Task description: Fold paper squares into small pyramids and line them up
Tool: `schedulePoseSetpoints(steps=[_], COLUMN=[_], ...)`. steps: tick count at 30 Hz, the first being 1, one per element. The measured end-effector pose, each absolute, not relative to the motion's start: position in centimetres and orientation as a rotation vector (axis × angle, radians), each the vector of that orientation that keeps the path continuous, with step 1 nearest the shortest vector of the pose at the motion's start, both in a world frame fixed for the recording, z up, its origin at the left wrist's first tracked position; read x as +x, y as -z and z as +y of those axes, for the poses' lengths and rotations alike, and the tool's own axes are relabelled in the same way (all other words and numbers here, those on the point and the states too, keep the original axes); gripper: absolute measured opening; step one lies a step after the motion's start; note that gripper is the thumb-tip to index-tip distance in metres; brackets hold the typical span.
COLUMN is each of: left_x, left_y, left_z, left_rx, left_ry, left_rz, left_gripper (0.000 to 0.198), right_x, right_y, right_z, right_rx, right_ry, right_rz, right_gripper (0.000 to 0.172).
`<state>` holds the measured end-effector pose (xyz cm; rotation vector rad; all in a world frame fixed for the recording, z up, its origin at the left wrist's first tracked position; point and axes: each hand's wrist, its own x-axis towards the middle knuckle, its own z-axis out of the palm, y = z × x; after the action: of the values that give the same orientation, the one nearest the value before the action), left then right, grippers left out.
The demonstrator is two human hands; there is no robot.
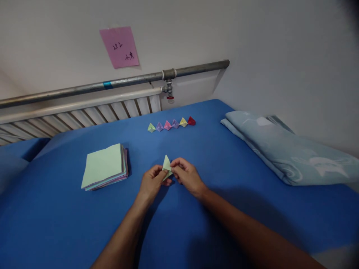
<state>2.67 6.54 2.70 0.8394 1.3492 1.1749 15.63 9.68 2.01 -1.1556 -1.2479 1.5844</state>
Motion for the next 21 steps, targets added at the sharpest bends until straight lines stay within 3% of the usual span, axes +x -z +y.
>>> schedulePoseSetpoints(steps=[11,21], left_x=[2.7,2.5], left_y=[-3.0,-2.6], left_z=[6.5,6.5], left_rx=[0.814,0.844], left_ry=[-1.199,-1.228], left_rz=[1.344,1.361], left_gripper=[0.028,0.035], right_x=[15.6,15.7], right_y=[-1.2,-1.2], right_z=[10.2,10.2], right_rx=[-1.193,-1.189], right_ry=[-1.38,-1.404], right_rz=[-1.328,-1.345], right_gripper=[0.007,0.012])
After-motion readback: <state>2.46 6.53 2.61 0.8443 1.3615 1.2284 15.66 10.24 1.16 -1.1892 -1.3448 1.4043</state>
